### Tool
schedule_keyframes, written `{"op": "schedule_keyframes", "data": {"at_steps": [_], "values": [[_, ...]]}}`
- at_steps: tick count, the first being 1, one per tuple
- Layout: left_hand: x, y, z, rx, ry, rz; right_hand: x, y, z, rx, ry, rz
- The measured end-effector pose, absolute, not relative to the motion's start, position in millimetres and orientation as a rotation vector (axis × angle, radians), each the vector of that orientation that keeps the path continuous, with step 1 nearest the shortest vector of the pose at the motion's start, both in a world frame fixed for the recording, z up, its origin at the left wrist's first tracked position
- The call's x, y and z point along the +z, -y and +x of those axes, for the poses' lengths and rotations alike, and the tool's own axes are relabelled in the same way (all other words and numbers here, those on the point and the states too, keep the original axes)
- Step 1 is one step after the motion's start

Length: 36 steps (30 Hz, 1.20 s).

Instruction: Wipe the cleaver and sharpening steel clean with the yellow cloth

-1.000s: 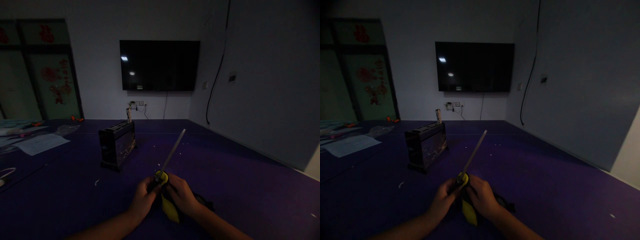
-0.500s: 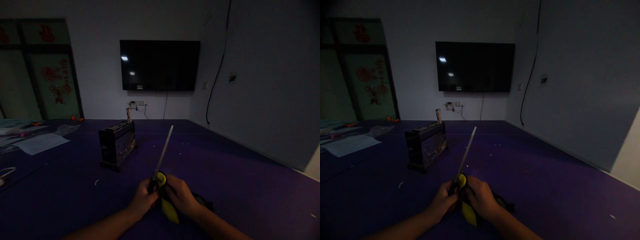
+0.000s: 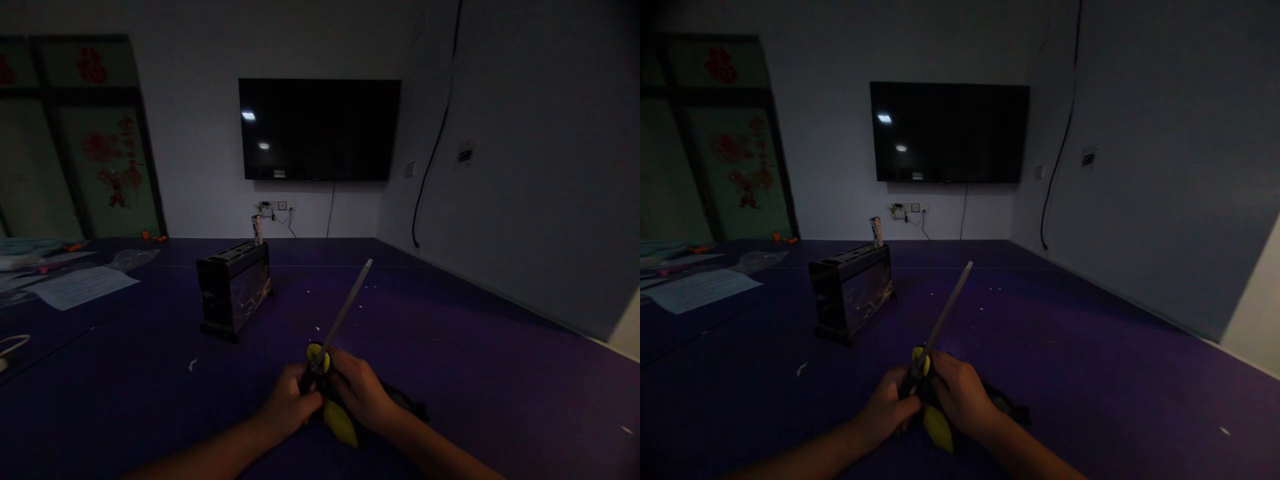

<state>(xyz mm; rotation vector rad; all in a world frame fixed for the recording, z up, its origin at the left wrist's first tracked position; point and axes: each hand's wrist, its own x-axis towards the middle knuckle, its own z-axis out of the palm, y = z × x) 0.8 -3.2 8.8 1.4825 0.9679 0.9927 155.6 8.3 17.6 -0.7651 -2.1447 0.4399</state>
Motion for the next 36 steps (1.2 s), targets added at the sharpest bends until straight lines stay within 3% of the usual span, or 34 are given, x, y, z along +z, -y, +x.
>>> {"op": "schedule_keyframes", "data": {"at_steps": [11, 24, 36], "values": [[5, -2, 1, 1.098, -0.912, 1.338, 10, -11, 159, 0.314, 2.135, -0.778], [9, -1, -5, 0.824, -0.774, 1.421, 16, -10, 156, 0.436, 2.151, -0.790], [5, -5, -2, 1.162, -0.876, 1.329, 6, -15, 159, 0.275, 2.114, -0.875]]}}
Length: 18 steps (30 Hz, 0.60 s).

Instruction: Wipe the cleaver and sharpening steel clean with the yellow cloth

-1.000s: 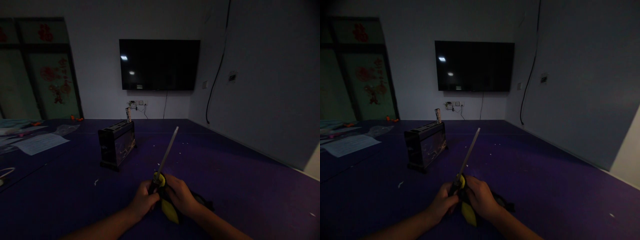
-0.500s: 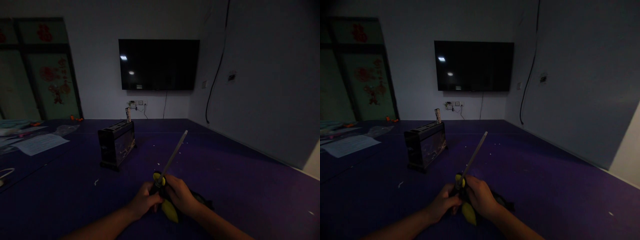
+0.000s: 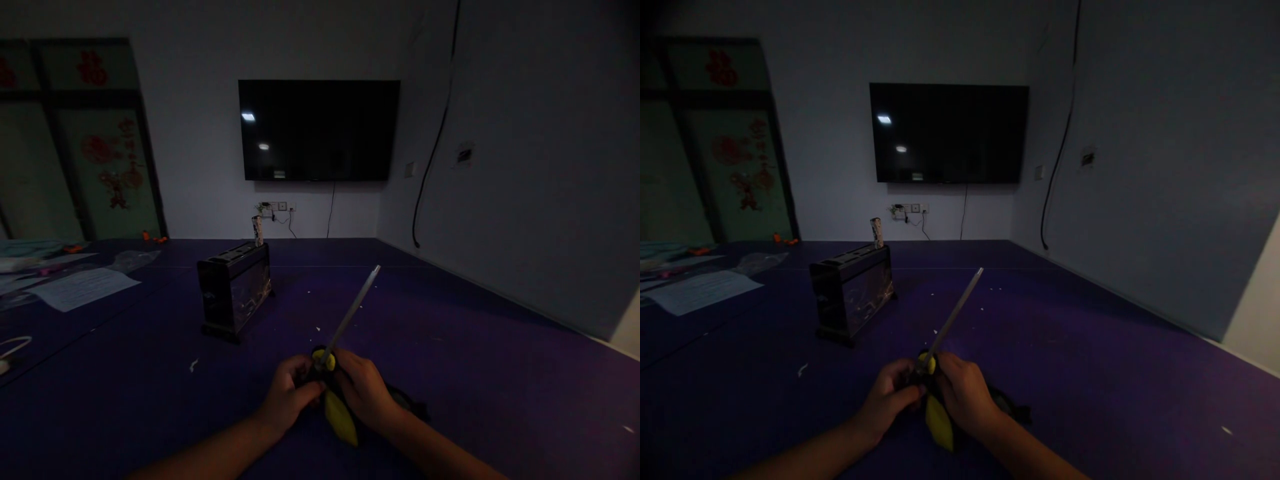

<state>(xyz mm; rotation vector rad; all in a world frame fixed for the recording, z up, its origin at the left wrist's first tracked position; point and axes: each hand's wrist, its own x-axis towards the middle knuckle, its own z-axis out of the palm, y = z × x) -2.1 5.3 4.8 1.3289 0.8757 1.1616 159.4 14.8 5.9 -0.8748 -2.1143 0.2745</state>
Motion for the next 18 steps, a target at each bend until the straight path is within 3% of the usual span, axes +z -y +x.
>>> {"op": "schedule_keyframes", "data": {"at_steps": [12, 18], "values": [[-1.1, -6.1, -0.1, 0.865, -0.845, 1.379, -3.3, -18.1, 161.6, 0.030, 2.064, -0.958], [-2.0, -7.3, -1.6, 0.890, -0.906, 1.392, 4.2, -15.3, 158.8, 0.110, 2.087, -0.821]]}}
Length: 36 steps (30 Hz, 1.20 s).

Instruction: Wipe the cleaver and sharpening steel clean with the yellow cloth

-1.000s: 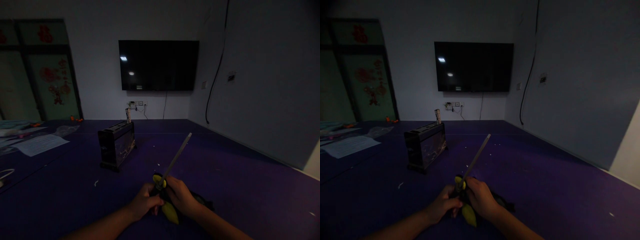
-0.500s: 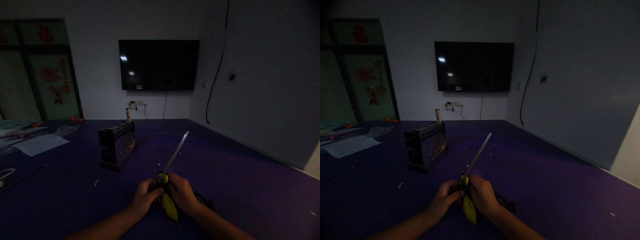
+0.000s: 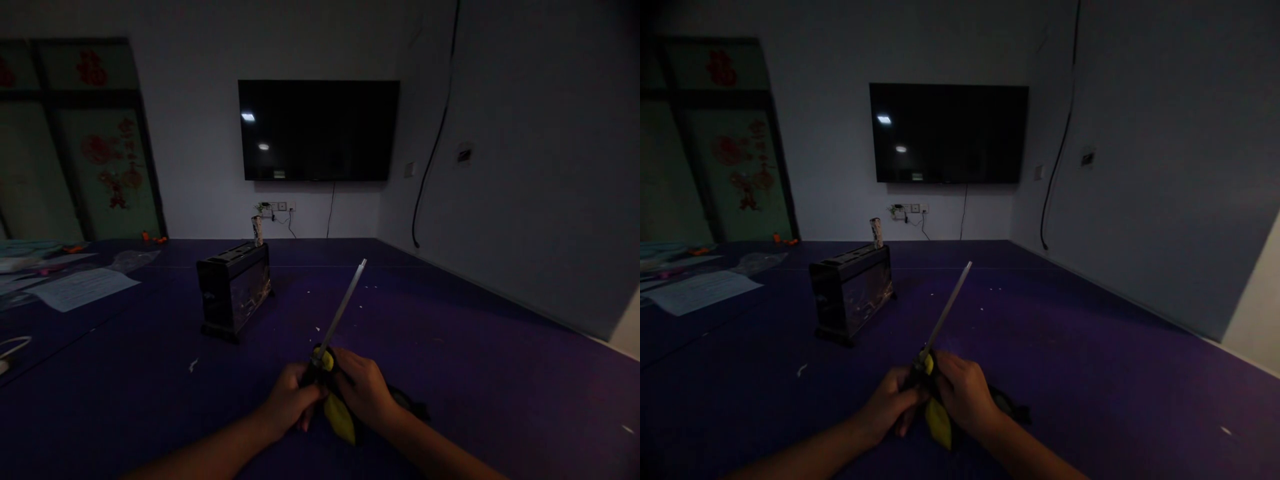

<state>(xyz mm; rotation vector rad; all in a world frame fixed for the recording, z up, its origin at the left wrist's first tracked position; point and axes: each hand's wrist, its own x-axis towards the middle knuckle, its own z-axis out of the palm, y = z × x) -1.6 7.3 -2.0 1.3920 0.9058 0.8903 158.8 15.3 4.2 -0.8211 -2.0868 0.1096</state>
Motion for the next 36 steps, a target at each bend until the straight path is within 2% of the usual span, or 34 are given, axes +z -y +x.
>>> {"op": "schedule_keyframes", "data": {"at_steps": [14, 27, 36], "values": [[3, -7, -1, 1.000, -0.916, 1.272, 9, -13, 159, 0.235, 2.113, -0.855], [4, -3, -2, 0.787, -0.832, 1.415, 17, -8, 159, 0.391, 2.169, -0.791], [5, -3, -1, 0.922, -0.861, 1.314, 19, -7, 159, 0.364, 2.178, -0.757]]}}
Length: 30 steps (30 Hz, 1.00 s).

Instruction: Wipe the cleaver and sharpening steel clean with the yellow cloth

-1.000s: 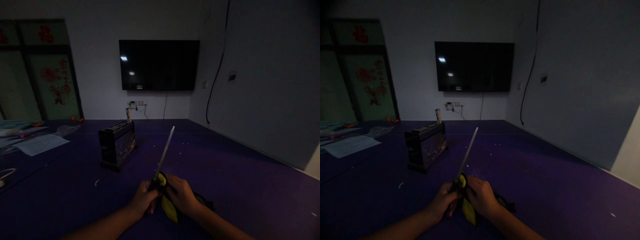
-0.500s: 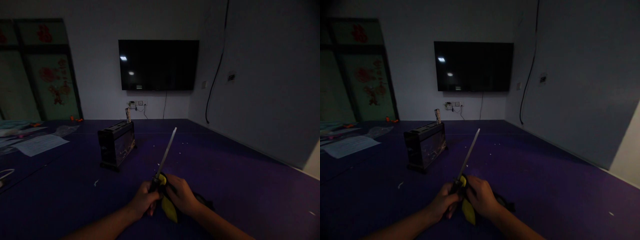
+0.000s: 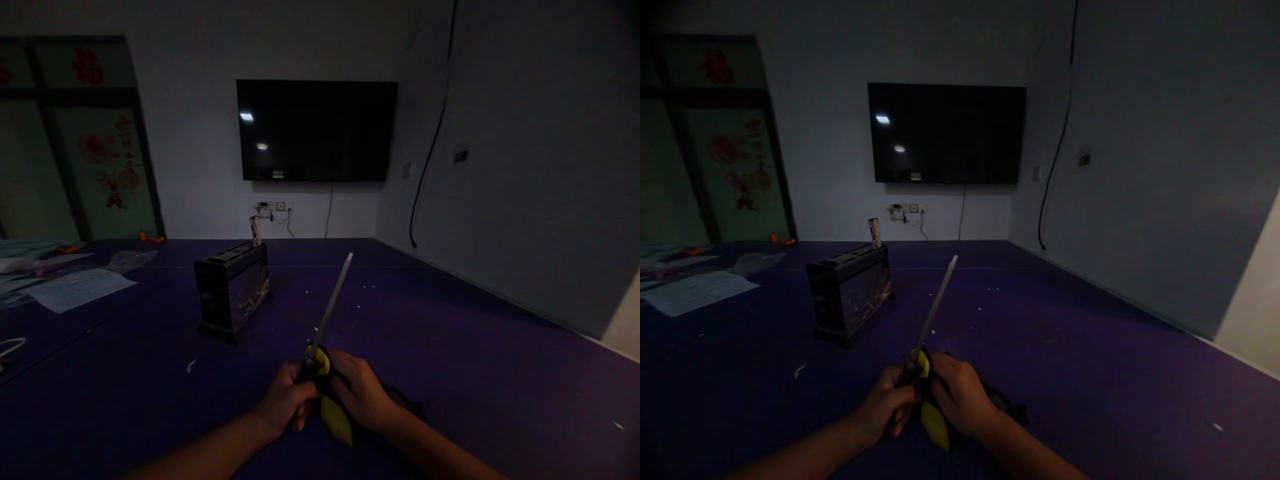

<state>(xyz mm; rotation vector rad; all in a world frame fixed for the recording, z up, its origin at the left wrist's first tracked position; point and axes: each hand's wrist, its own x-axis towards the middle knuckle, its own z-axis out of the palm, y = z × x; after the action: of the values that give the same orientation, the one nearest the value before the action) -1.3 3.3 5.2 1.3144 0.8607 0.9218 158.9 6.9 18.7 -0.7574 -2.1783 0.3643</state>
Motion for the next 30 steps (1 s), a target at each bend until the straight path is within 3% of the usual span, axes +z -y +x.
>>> {"op": "schedule_keyframes", "data": {"at_steps": [30], "values": [[4.0, -5.4, -0.6, 0.924, -0.933, 1.275, 15.9, -9.6, 160.2, 0.361, 2.151, -0.828]]}}
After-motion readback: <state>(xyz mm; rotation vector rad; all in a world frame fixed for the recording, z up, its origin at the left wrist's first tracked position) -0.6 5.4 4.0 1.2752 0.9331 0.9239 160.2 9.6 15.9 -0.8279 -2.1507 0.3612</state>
